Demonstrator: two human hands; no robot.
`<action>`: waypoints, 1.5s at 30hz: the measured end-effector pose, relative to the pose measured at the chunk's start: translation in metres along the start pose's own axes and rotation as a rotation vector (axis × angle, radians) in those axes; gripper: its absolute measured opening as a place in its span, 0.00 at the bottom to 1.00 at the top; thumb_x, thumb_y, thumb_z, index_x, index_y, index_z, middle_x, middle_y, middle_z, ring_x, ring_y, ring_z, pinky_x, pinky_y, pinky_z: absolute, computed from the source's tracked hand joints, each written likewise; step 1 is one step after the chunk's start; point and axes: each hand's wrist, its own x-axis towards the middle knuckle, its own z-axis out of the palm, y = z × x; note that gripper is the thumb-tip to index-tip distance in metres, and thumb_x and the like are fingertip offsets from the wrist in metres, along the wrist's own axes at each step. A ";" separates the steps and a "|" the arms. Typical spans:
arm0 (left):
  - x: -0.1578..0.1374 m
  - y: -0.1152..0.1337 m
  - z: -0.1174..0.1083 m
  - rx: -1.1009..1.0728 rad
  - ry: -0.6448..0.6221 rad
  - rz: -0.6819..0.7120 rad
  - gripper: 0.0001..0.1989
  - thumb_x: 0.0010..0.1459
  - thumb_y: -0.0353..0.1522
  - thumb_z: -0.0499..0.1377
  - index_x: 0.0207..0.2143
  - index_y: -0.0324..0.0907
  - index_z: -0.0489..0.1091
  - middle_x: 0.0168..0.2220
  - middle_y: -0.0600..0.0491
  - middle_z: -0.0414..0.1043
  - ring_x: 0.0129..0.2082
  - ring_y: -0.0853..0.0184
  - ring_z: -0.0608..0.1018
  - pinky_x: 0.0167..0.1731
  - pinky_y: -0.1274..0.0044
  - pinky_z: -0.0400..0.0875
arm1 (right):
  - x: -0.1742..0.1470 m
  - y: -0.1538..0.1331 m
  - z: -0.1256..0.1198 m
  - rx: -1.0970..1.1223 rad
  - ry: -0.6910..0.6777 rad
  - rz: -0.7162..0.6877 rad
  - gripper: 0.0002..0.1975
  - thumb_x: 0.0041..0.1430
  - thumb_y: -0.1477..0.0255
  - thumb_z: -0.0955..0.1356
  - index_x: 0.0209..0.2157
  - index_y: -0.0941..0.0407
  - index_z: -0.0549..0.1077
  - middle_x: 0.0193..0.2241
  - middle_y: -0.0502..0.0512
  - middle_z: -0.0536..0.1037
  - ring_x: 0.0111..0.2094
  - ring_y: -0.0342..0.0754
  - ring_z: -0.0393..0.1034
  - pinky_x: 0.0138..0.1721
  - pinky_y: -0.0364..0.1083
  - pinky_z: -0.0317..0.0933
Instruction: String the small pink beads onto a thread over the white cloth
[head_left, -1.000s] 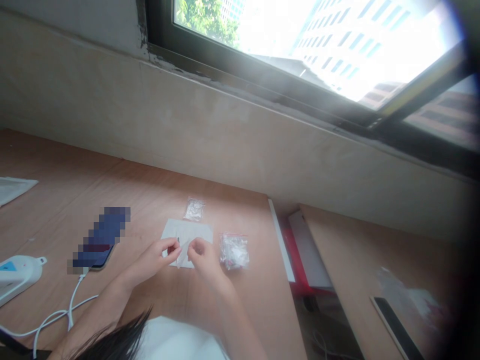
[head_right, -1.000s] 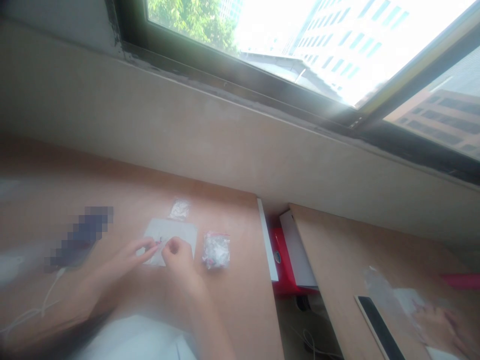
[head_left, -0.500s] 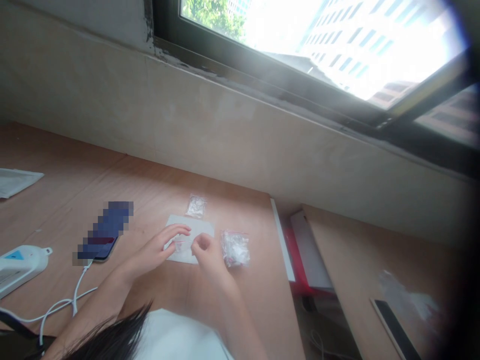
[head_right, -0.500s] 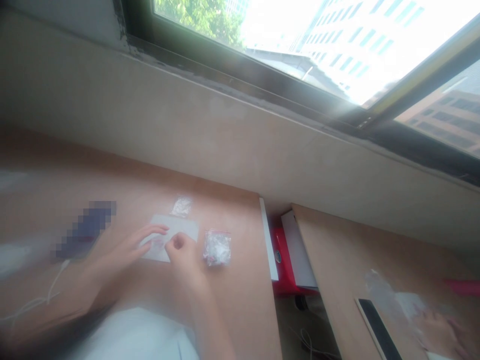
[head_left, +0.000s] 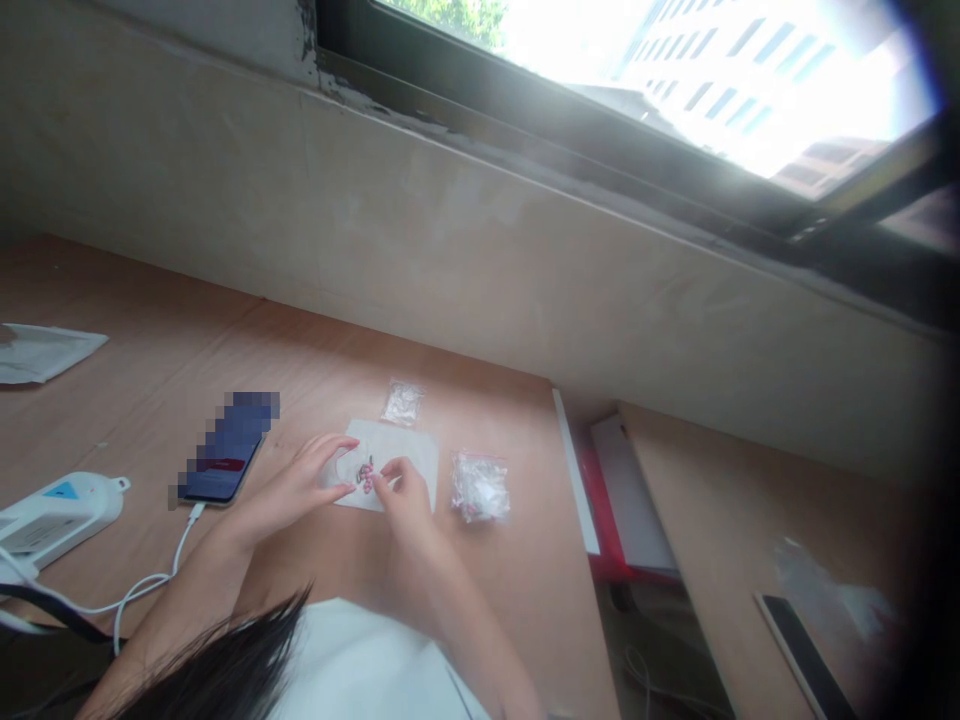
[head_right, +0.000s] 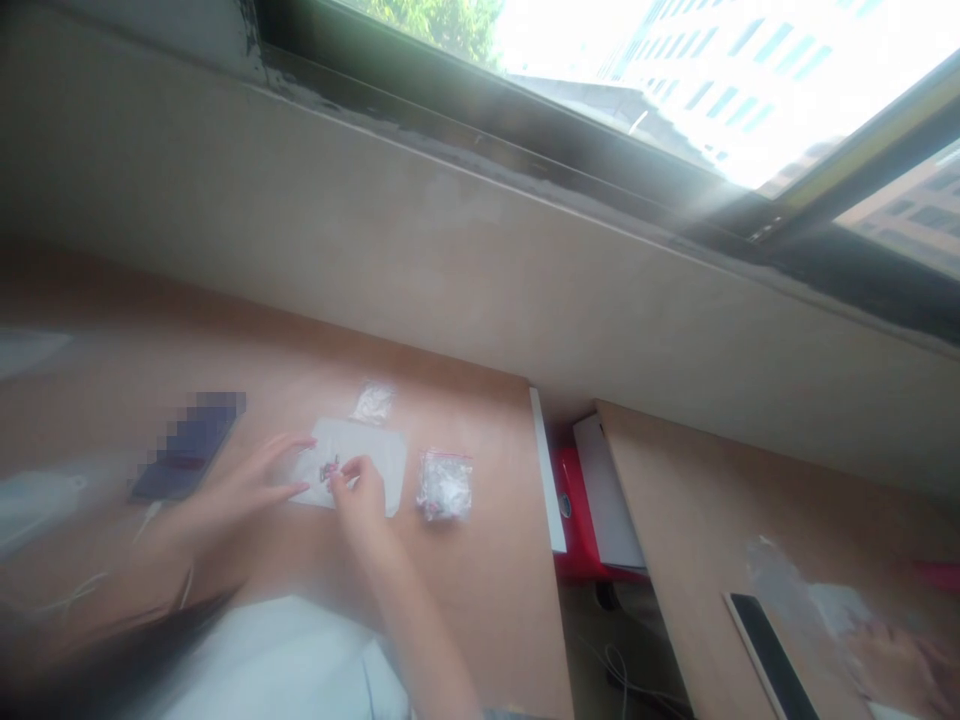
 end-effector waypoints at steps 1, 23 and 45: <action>0.000 -0.006 0.000 0.013 0.005 0.002 0.23 0.46 0.36 0.56 0.46 0.44 0.60 0.48 0.49 0.60 0.50 0.59 0.60 0.50 0.70 0.52 | 0.000 0.011 0.007 -0.095 0.031 -0.041 0.04 0.44 0.72 0.62 0.25 0.57 0.63 0.24 0.51 0.68 0.27 0.43 0.61 0.29 0.43 0.54; 0.002 -0.009 0.011 0.233 -0.062 -0.068 0.21 0.47 0.34 0.54 0.45 0.37 0.59 0.46 0.46 0.62 0.47 0.58 0.63 0.47 0.68 0.56 | 0.006 0.015 0.013 -0.298 0.095 -0.300 0.04 0.52 0.72 0.61 0.27 0.56 0.67 0.28 0.52 0.66 0.33 0.45 0.60 0.34 0.44 0.54; 0.006 -0.015 0.017 0.250 -0.024 -0.066 0.20 0.46 0.34 0.54 0.44 0.38 0.60 0.46 0.47 0.62 0.47 0.59 0.64 0.47 0.69 0.56 | 0.009 0.025 0.008 -0.521 0.140 -0.209 0.04 0.49 0.75 0.63 0.22 0.57 0.67 0.26 0.54 0.69 0.31 0.47 0.60 0.32 0.45 0.52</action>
